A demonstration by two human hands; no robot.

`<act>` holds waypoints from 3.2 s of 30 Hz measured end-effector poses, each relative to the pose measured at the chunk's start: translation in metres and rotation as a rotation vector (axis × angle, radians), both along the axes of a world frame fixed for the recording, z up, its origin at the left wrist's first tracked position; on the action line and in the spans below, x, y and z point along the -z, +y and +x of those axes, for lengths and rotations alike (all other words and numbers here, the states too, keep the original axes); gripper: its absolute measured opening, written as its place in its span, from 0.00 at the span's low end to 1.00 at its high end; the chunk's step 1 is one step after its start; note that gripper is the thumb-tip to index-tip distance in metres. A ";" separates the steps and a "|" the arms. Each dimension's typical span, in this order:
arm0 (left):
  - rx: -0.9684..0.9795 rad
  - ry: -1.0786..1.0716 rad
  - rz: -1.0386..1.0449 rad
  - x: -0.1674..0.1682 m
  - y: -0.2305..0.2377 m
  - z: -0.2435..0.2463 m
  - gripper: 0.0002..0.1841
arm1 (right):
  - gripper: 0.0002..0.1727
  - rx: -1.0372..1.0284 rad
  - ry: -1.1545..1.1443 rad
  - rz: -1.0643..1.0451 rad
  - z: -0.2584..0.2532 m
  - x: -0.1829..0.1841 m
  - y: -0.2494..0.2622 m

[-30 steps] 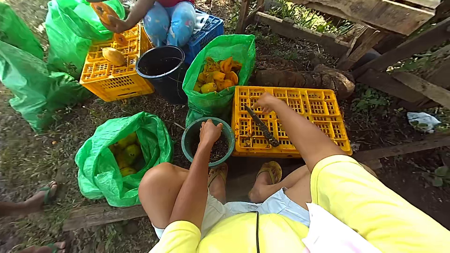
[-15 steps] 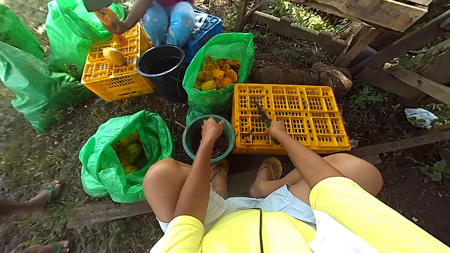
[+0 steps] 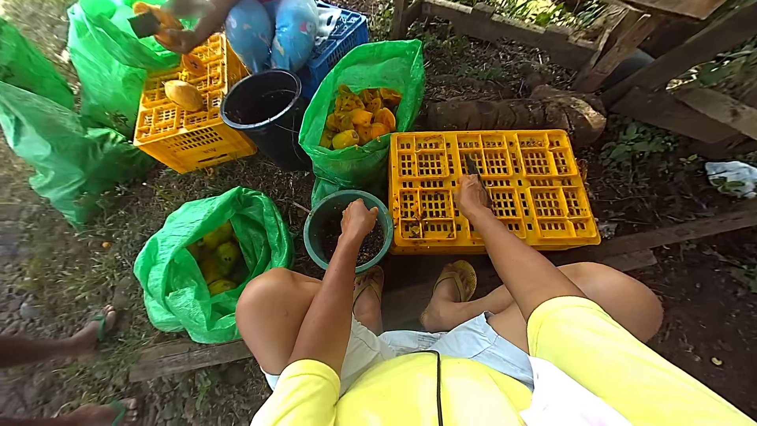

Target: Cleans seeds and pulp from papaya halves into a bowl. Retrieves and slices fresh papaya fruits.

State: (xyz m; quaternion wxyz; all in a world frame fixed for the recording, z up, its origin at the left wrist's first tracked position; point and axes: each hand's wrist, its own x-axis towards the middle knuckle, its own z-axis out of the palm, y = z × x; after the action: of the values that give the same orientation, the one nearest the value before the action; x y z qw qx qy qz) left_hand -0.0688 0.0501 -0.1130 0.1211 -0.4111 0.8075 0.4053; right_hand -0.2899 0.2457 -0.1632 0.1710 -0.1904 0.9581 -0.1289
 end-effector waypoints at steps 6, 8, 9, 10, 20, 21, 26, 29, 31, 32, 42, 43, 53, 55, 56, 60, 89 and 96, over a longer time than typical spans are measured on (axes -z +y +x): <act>0.172 -0.023 -0.055 -0.010 0.013 -0.028 0.24 | 0.21 -0.621 -0.088 0.022 0.036 0.038 -0.063; 0.182 -0.024 -0.055 -0.005 0.010 -0.038 0.26 | 0.22 -0.697 -0.042 0.116 0.042 0.047 -0.070; 0.174 -0.031 -0.050 0.000 0.008 -0.043 0.26 | 0.21 -0.722 -0.026 0.139 0.042 0.052 -0.070; 0.164 -0.042 -0.044 0.007 0.007 -0.048 0.26 | 0.21 -0.747 -0.017 0.143 0.042 0.056 -0.067; 0.384 0.053 -0.072 0.124 0.012 -0.090 0.59 | 0.22 -0.980 -0.080 0.194 0.042 0.055 -0.032; 0.374 0.051 -0.083 0.129 0.016 -0.090 0.61 | 0.21 -0.973 -0.064 0.167 0.043 0.057 -0.030; 0.318 0.127 -0.164 0.142 0.021 -0.081 0.50 | 0.19 -0.990 -0.090 0.154 0.045 0.055 -0.028; 0.296 0.235 -0.107 0.148 0.019 -0.076 0.41 | 0.18 -1.000 -0.115 0.153 0.046 0.057 -0.032; 0.298 0.236 -0.052 0.146 0.019 -0.074 0.33 | 0.18 -0.987 -0.173 0.178 0.044 0.054 -0.039; 0.304 0.196 -0.023 0.141 0.020 -0.073 0.31 | 0.18 -0.972 -0.198 0.197 0.044 0.052 -0.043; 0.098 -0.009 0.041 0.111 0.054 -0.066 0.16 | 0.21 -0.620 -0.213 0.326 0.074 0.036 -0.056; 0.064 -0.011 0.041 0.110 0.059 -0.064 0.15 | 0.22 -0.593 -0.213 0.307 0.077 0.037 -0.054; -0.310 0.201 0.422 0.133 0.056 -0.046 0.15 | 0.13 -0.320 -0.521 -0.126 0.032 0.050 -0.027; -0.494 0.292 0.641 0.128 0.056 -0.044 0.14 | 0.16 -0.141 -0.696 -0.239 0.033 0.039 -0.025; -0.559 0.324 0.721 0.124 0.056 -0.044 0.14 | 0.17 -0.053 -0.785 -0.319 0.033 0.035 -0.024; -0.617 0.390 0.898 0.111 0.052 -0.042 0.13 | 0.15 0.137 -0.982 -0.523 0.035 0.022 -0.019; -0.648 0.287 0.612 0.068 -0.039 0.013 0.33 | 0.29 -0.333 -0.567 -0.720 0.155 0.072 -0.128; -0.564 0.402 0.746 0.021 -0.052 0.025 0.31 | 0.16 0.150 -0.962 -0.905 0.147 0.060 -0.138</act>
State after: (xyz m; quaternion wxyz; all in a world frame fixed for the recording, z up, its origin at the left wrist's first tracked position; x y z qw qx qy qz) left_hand -0.0434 -0.0016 -0.1340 -0.0124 -0.4559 0.4726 0.7541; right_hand -0.1428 0.1074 -0.2230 0.4733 -0.0974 0.6370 -0.6006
